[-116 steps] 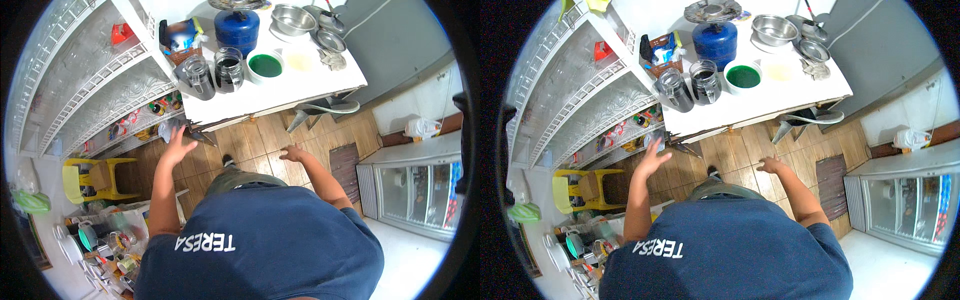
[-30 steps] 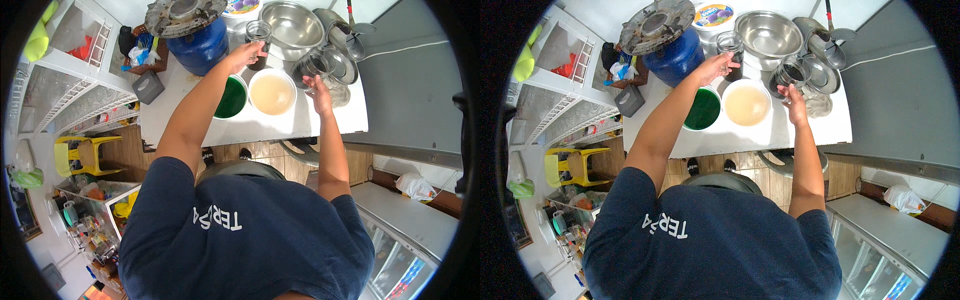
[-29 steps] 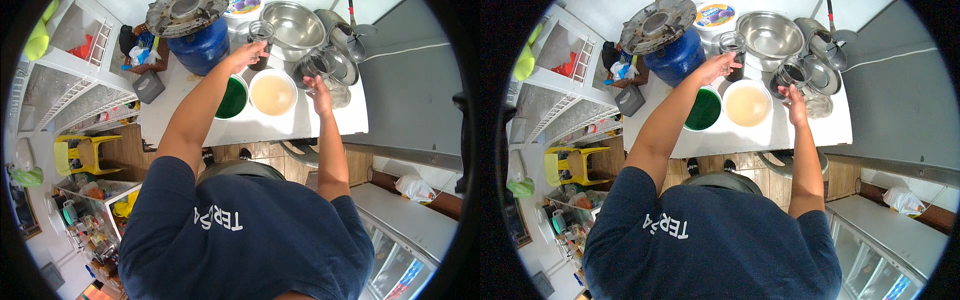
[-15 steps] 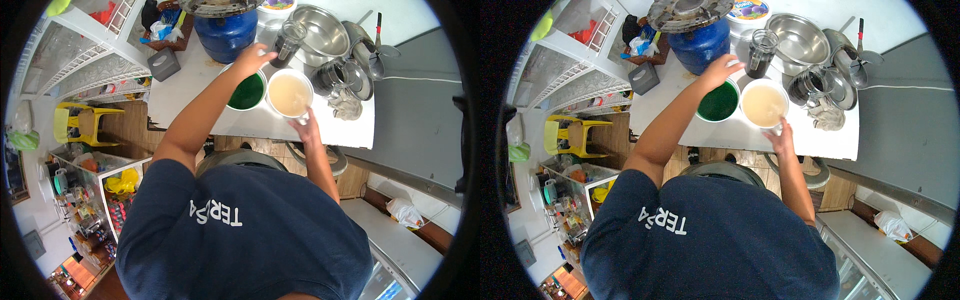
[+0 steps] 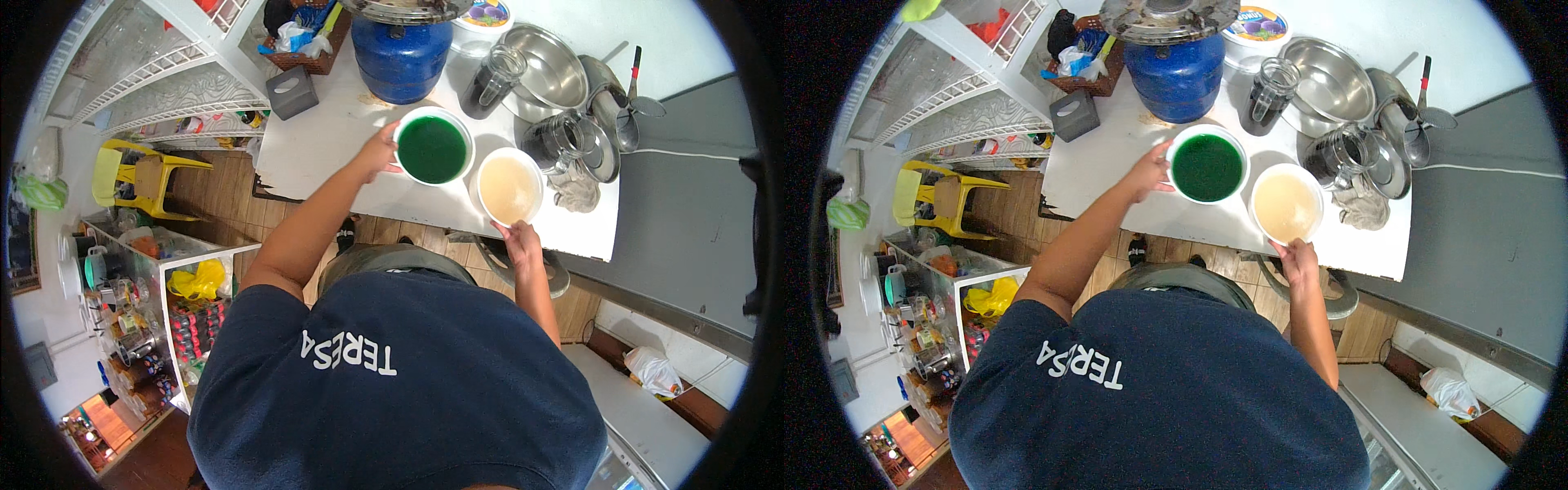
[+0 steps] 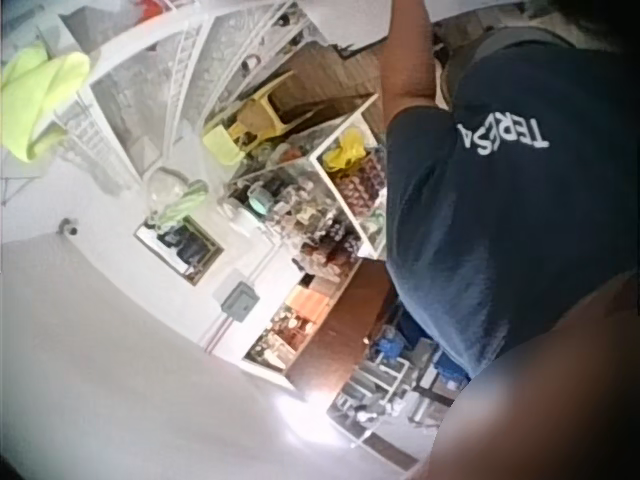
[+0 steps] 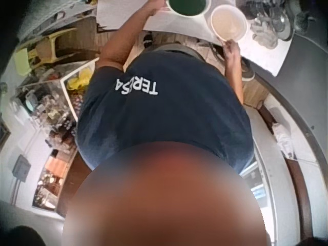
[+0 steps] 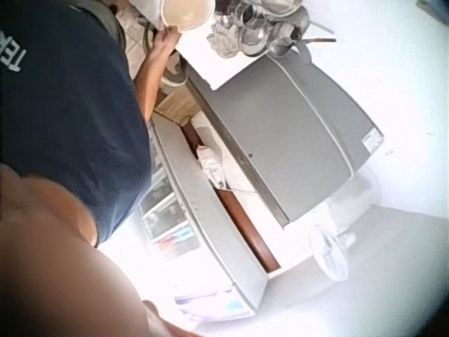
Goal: The person scoops colorful jellies and other toppings from multiple containers into two clear plastic cups using a spoon. They then retrieve a plate and a green plastic bag from a refrigerator, place the bag on the plate, and begin opening it.
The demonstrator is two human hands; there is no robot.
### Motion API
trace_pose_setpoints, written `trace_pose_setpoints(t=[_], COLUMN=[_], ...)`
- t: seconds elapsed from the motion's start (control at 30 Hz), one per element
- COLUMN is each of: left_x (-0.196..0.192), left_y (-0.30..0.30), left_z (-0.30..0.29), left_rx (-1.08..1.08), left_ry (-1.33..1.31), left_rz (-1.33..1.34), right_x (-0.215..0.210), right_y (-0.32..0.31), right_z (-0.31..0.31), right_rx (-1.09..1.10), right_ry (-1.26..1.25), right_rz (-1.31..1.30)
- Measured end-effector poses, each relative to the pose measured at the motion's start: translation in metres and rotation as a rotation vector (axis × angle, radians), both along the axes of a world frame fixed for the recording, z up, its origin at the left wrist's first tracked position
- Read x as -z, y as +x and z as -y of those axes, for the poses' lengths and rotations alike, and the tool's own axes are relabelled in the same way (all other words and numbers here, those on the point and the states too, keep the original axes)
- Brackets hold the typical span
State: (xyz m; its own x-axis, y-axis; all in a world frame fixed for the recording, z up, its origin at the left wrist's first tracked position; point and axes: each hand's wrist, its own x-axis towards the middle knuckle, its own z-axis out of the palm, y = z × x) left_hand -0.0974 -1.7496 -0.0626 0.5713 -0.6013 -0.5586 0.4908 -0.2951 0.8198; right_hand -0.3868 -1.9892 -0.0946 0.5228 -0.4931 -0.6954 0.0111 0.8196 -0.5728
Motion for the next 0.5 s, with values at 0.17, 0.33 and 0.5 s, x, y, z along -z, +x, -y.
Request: trace_pose_setpoints(t=[0.17, 0.33, 0.5], left_x=[0.000, 0.009, 0.044], left_y=[-0.035, -0.042, -0.059], left_z=[0.035, 0.050, 0.034], left_rx=[-0.044, -0.172, -0.231], left_ry=[-0.111, -0.160, -0.279], left_rz=[-0.152, -0.178, -0.186], right_x=[0.005, 0.018, 0.008], right_y=[-0.020, -0.027, -0.034], right_z=[0.000, -0.008, -0.040], right_rx=[0.009, 0.105, 0.216], right_ry=[-0.089, -0.062, -0.056], right_rz=[-0.011, 0.057, -0.014])
